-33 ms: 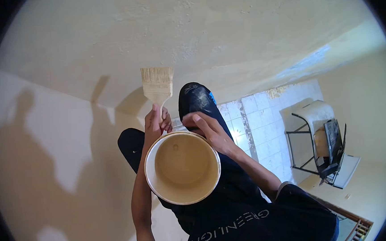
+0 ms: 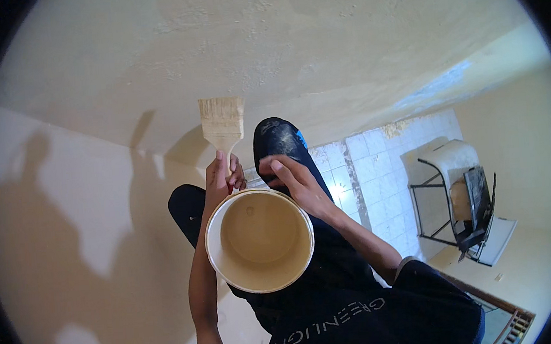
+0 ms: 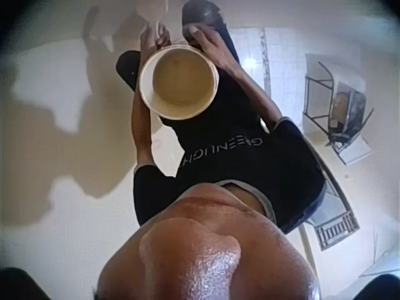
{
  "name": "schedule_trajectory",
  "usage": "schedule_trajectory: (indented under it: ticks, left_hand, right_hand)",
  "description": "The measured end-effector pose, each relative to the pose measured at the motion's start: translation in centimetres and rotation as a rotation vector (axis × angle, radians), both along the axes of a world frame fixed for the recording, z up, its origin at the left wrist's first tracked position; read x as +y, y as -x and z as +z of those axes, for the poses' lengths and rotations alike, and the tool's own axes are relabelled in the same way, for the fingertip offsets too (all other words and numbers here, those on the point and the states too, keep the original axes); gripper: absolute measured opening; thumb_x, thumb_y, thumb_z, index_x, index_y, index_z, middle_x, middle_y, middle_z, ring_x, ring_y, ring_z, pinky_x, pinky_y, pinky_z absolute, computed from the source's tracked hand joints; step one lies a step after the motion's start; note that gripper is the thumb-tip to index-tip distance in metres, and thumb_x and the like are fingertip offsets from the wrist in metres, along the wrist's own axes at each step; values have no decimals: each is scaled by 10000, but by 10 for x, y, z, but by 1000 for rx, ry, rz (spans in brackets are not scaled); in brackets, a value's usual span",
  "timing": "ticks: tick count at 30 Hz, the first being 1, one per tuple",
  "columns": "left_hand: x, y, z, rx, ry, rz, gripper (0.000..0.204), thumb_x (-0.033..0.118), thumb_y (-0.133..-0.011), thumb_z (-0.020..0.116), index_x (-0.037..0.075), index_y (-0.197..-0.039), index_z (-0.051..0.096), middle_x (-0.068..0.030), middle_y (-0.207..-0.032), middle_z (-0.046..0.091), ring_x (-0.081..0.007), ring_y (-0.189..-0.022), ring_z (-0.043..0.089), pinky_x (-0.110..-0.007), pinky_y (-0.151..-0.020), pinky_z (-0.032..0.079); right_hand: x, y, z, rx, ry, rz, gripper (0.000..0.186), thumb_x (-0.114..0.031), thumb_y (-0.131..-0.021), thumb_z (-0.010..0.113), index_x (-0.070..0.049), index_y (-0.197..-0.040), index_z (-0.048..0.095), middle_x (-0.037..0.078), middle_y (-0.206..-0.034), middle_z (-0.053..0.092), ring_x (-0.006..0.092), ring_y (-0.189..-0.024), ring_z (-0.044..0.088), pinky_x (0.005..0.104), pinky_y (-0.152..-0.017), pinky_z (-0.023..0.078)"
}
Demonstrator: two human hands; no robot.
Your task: Use a brush to apply paint from a bucket to a ceiling corner and edges.
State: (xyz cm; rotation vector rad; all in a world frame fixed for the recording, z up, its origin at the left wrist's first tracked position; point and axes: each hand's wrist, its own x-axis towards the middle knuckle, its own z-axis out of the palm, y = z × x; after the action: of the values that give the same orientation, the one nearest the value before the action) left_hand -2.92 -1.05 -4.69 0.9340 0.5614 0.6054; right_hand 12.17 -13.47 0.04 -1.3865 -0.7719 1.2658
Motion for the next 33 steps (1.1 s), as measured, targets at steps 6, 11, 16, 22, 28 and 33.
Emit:
schedule_trajectory:
  ticks: [6, 11, 16, 22, 28, 33]
  left_hand:
    - [4, 0, 10, 263, 1, -36, 438, 473, -1022, 355, 93, -830, 459, 13, -579, 388, -92, -514, 407, -244, -495, 390]
    - [-10, 0, 33, 376, 23, -7, 412, 461, -1013, 396, 69, -960, 511, -11, -667, 470, -111, -565, 482, -253, -538, 427]
    - [-16, -5, 35, 201, 138, -326, 672, 551, -919, 520, 65, -1367, 398, -115, -1036, 600, -189, -887, 610, -302, -808, 495]
    - [-2, 24, 30, 40, 167, -646, 1049, 691, -758, 634, 17, -1453, 230, -263, -1244, 521, -345, -1198, 521, -440, -1065, 372]
    - [-5, 19, 40, 76, 89, -674, 1045, 746, -761, 559, -46, -1395, 309, -233, -1050, 637, -343, -1179, 538, -446, -1056, 384]
    - [-15, 20, 54, 121, 121, -559, 958, 680, -778, 590, -50, -1360, 375, -205, -1034, 638, -303, -1109, 580, -392, -991, 431]
  right_hand:
    - [54, 6, -22, 91, -279, 193, 351, -295, -1009, 489, 38, -1085, 570, 96, -948, 606, 149, -868, 617, 319, -797, 516]
    - [56, 15, -17, 279, -262, 131, 303, -260, -1006, 504, 32, -974, 579, 8, -665, 545, 82, -575, 558, 220, -506, 466]
    - [47, -9, -22, 194, -354, -277, 367, -334, -1039, 404, -9, -1099, 563, 6, -771, 538, 57, -629, 512, 225, -525, 431]
    - [63, -87, -47, 193, -215, -383, 357, -385, -1017, 449, -43, -926, 493, -64, -622, 323, 21, -490, 274, 207, -422, 229]
    - [127, -112, -108, 3, -289, -311, 452, -461, -1006, 430, -50, -830, 498, -46, -613, 363, 41, -485, 333, 214, -427, 281]
    - [123, -112, -195, -162, 111, -271, 537, -483, -980, 448, -20, -726, 549, 37, -591, 512, 124, -470, 495, 304, -421, 425]
